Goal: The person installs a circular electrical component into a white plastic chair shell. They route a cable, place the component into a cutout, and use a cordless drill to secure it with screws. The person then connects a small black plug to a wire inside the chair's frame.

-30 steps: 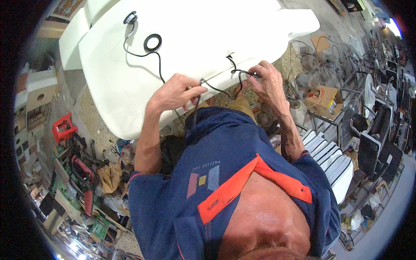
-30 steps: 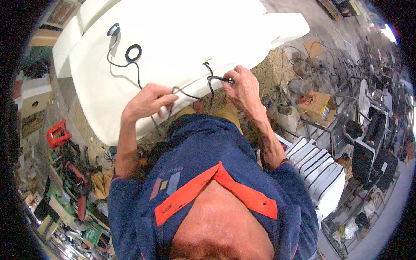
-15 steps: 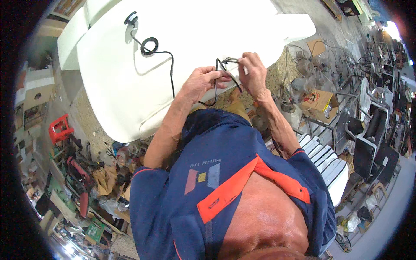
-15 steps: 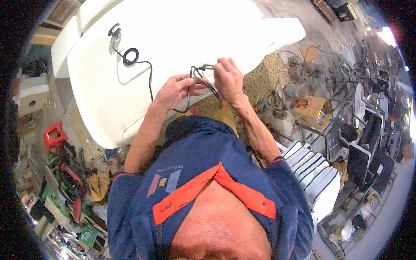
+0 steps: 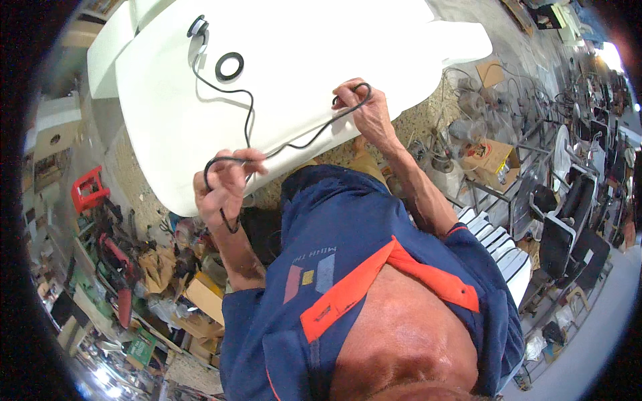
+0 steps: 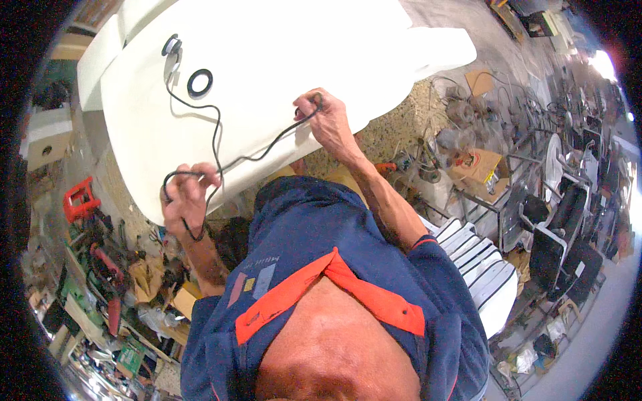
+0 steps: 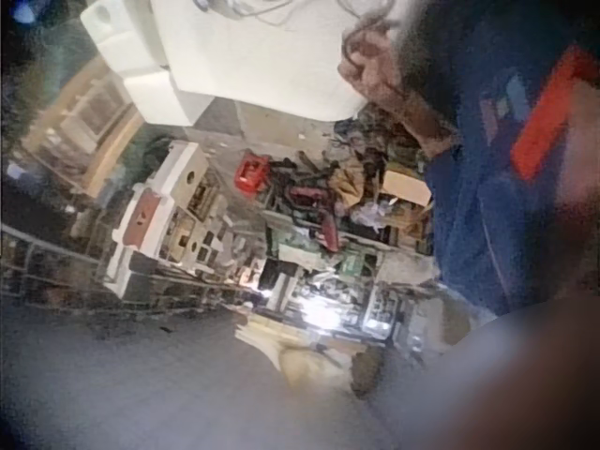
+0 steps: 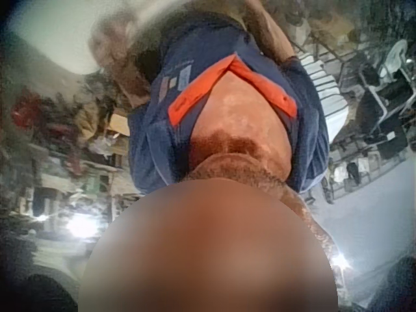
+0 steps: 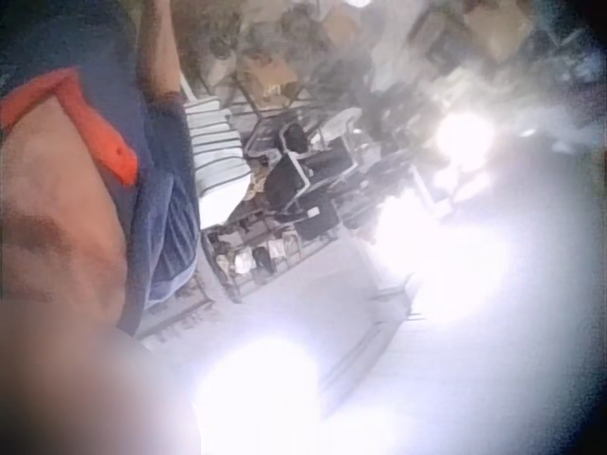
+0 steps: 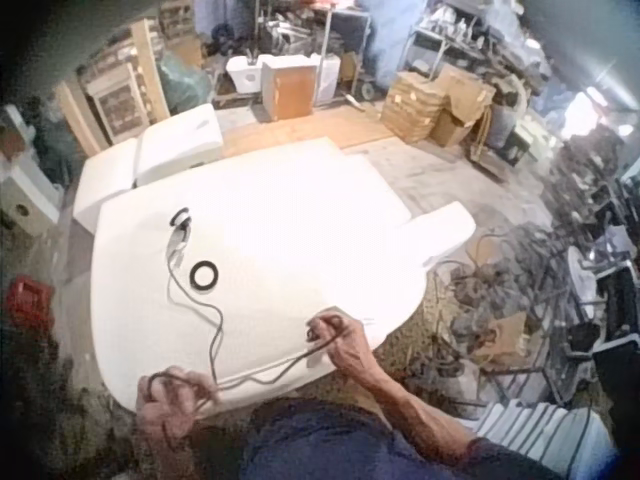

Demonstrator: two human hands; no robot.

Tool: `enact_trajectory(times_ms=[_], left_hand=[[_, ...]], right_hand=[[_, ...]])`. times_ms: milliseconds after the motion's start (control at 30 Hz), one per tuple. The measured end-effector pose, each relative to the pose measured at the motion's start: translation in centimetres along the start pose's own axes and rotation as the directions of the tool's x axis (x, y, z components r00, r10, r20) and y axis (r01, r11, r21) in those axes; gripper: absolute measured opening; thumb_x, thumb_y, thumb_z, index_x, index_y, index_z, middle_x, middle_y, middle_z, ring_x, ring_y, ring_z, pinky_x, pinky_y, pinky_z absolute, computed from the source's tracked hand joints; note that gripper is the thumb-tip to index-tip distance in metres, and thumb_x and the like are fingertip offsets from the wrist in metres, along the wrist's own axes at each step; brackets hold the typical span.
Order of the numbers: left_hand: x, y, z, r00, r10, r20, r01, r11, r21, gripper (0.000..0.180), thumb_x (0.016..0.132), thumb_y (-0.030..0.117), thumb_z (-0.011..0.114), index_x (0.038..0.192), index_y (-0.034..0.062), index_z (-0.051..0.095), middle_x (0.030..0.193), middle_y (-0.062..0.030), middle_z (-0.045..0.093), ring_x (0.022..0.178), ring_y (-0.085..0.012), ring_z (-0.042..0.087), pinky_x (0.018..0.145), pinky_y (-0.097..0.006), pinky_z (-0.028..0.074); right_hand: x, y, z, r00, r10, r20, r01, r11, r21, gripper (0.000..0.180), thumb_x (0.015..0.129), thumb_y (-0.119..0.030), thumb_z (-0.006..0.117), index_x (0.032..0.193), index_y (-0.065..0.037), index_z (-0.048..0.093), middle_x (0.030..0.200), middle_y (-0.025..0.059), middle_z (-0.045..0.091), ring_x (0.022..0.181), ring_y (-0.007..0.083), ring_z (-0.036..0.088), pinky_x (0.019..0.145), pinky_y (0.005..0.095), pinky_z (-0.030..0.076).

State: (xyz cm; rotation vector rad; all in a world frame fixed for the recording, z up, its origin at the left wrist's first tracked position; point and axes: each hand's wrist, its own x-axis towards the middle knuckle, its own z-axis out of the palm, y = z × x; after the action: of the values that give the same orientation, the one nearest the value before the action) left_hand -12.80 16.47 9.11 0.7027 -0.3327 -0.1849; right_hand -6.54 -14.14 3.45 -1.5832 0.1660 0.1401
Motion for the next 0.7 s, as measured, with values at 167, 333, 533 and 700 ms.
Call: enact_trajectory(times_ms=[167, 333, 533, 700], left_hand=[[0.0, 0.6, 2.0, 1.0, 0.017, 0.01, -0.018, 0.979, 0.205, 0.016, 0.078, -0.004, 0.058, 0.066, 0.0044, 0.049, 0.096, -0.0199, 0.071, 0.118, -0.0536, 0.063, 0.094, -0.058, 0.057], [0.9, -1.0, 3.6, 0.983, -0.184, -0.008, 0.177, 0.937, 0.302, 0.021, 0.069, -0.007, 0.059, 0.056, 0.0018, 0.045, 0.092, -0.0207, 0.071, 0.115, -0.0487, 0.067, 0.093, -0.055, 0.057], [0.9, -2.1, 3.5, 0.994, -0.111, 0.012, 0.103, 0.952, 0.289, 0.014, 0.081, 0.0, 0.06, 0.068, 0.0045, 0.061, 0.095, -0.0184, 0.071, 0.117, -0.047, 0.065, 0.097, -0.059, 0.053], [1.5, -2.7, 3.6, 0.995, 0.058, -0.086, -0.036, 0.972, 0.234, 0.024, 0.095, 0.011, 0.061, 0.071, 0.0066, 0.06, 0.093, -0.0129, 0.07, 0.117, -0.0464, 0.063, 0.102, -0.066, 0.049]], right_hand=[[0.4, 1.4, -1.5, 0.928, -0.25, -0.277, 0.238, 0.968, -0.078, 0.014, 0.098, 0.002, 0.067, 0.109, 0.003, 0.074, 0.106, 0.0103, 0.068, 0.089, 0.0203, 0.073, 0.079, 0.0316, 0.061], [-0.8, 2.0, -4.2, 0.809, -0.584, -0.074, 0.414, 0.654, -0.633, 0.034, 0.077, 0.006, 0.075, 0.109, -0.005, 0.076, 0.105, 0.0133, 0.068, 0.098, 0.0304, 0.072, 0.075, 0.0383, 0.06], [-0.6, 2.6, -1.6, 0.885, -0.459, 0.08, 0.353, 0.548, -0.759, 0.032, 0.071, 0.002, 0.071, 0.101, -0.008, 0.071, 0.091, 0.0119, 0.065, 0.088, 0.0376, 0.063, 0.076, 0.0475, 0.051], [-1.8, -2.3, -1.9, 0.967, -0.256, 0.015, 0.179, 0.633, -0.753, 0.046, 0.086, 0.003, 0.062, 0.132, -0.002, 0.064, 0.112, 0.0224, 0.066, 0.098, 0.0394, 0.067, 0.087, 0.0486, 0.055]])
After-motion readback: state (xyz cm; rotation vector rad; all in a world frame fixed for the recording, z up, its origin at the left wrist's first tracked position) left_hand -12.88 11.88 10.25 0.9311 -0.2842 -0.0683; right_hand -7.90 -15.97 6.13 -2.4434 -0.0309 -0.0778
